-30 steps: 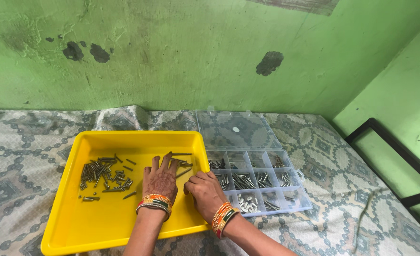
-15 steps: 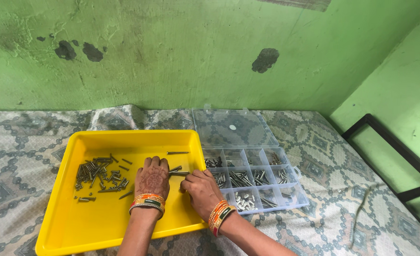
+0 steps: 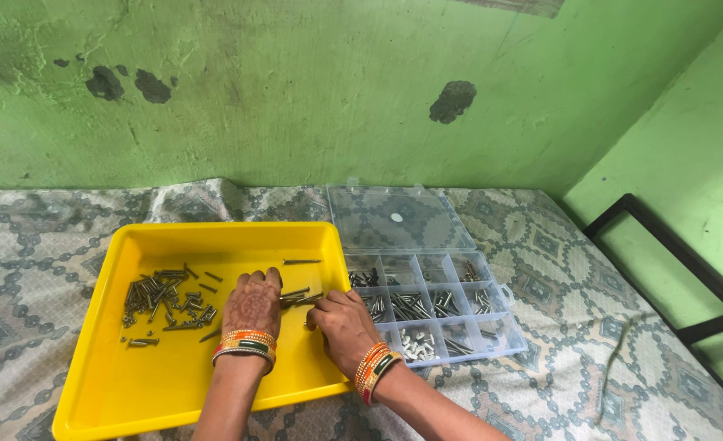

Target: The person sorts metal fasteners from a yellow tray into compartments of a clear plastic organizer box. They pick up individual screws and bolts, place them into the appropriate sections, and occasionally rearrange items within the tray.

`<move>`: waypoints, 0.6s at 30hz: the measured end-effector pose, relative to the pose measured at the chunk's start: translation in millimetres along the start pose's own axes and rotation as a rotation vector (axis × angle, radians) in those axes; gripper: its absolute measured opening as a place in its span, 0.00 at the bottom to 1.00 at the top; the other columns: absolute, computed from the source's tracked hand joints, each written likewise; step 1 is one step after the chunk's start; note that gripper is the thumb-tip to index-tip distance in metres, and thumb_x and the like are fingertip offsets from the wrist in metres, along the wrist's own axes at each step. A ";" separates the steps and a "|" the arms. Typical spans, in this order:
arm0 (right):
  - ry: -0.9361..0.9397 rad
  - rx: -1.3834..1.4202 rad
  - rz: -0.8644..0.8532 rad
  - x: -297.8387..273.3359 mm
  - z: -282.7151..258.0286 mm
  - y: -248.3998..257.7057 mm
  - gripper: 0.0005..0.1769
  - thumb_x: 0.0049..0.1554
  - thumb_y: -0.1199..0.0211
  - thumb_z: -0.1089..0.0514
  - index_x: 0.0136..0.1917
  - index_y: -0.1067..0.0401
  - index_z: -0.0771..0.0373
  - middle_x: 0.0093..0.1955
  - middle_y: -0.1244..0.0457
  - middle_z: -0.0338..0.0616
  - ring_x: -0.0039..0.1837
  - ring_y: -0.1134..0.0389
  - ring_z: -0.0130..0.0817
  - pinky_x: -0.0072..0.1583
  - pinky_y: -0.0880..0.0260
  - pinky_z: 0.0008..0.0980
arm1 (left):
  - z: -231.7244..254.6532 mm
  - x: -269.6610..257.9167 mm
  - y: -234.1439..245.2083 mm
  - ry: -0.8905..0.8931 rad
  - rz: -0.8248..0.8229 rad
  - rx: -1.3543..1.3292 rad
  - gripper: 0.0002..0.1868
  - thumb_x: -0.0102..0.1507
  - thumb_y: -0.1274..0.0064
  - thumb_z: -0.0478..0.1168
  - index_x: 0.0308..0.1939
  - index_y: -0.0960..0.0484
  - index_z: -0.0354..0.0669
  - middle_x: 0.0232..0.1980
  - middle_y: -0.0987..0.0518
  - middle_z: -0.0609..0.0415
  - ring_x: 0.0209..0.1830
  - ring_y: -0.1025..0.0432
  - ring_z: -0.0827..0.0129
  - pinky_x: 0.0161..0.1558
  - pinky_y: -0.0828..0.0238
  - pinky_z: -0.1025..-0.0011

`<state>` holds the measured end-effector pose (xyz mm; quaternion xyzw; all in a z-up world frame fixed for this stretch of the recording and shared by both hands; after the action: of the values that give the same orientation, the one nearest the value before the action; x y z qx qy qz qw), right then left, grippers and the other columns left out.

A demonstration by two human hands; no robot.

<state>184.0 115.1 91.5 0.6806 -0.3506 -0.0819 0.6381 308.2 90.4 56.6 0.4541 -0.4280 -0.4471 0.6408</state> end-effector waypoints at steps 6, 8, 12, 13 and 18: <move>-0.007 0.039 0.021 -2.7 1.8 1.2 0.13 0.44 0.38 0.74 0.42 0.23 0.61 0.46 0.32 0.43 0.57 0.33 0.42 0.62 0.37 0.42 | -0.5 -7.6 22.5 -0.007 0.117 -0.057 0.12 0.58 0.46 0.35 0.45 0.22 0.43 0.50 0.23 0.47 0.56 0.28 0.56 0.54 0.25 0.62; -0.002 0.089 0.125 -2.9 3.5 10.0 0.12 0.46 0.39 0.74 0.42 0.24 0.62 0.47 0.33 0.46 0.58 0.34 0.45 0.63 0.35 0.42 | 7.6 -14.4 35.1 -0.052 0.209 -0.044 0.17 0.52 0.44 0.34 0.45 0.23 0.41 0.49 0.23 0.46 0.54 0.28 0.55 0.51 0.25 0.60; 0.025 0.128 0.283 -13.0 0.8 26.4 0.15 0.47 0.43 0.75 0.48 0.26 0.66 0.51 0.35 0.51 0.61 0.35 0.50 0.65 0.33 0.42 | 9.6 -27.1 35.4 0.023 0.188 -0.106 0.13 0.56 0.46 0.34 0.46 0.23 0.41 0.48 0.21 0.47 0.53 0.26 0.54 0.49 0.25 0.58; 0.013 0.140 0.294 -14.7 1.5 28.1 0.16 0.48 0.43 0.75 0.49 0.27 0.67 0.52 0.35 0.52 0.61 0.35 0.51 0.65 0.33 0.42 | 8.9 -31.7 32.9 0.046 0.180 -0.164 0.11 0.58 0.46 0.35 0.45 0.23 0.41 0.47 0.21 0.46 0.52 0.26 0.53 0.50 0.25 0.57; -0.189 0.410 0.321 -18.5 20.3 28.0 0.15 0.54 0.39 0.70 0.56 0.29 0.68 0.54 0.33 0.53 0.57 0.33 0.51 0.60 0.32 0.43 | 11.9 -46.7 3.5 0.085 0.120 -0.412 0.08 0.62 0.48 0.35 0.45 0.24 0.39 0.44 0.19 0.42 0.49 0.24 0.49 0.51 0.26 0.55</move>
<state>148.5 111.0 107.7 0.7204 -0.5213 0.0297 0.4565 286.5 133.6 56.0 0.3055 -0.3265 -0.4668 0.7630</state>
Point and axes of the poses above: each hand's wrist, its own x-axis towards the middle knuckle, its own y-axis out of the back of the hand, z = x × y, the point moved 10 cm from there along x, towards the middle knuckle
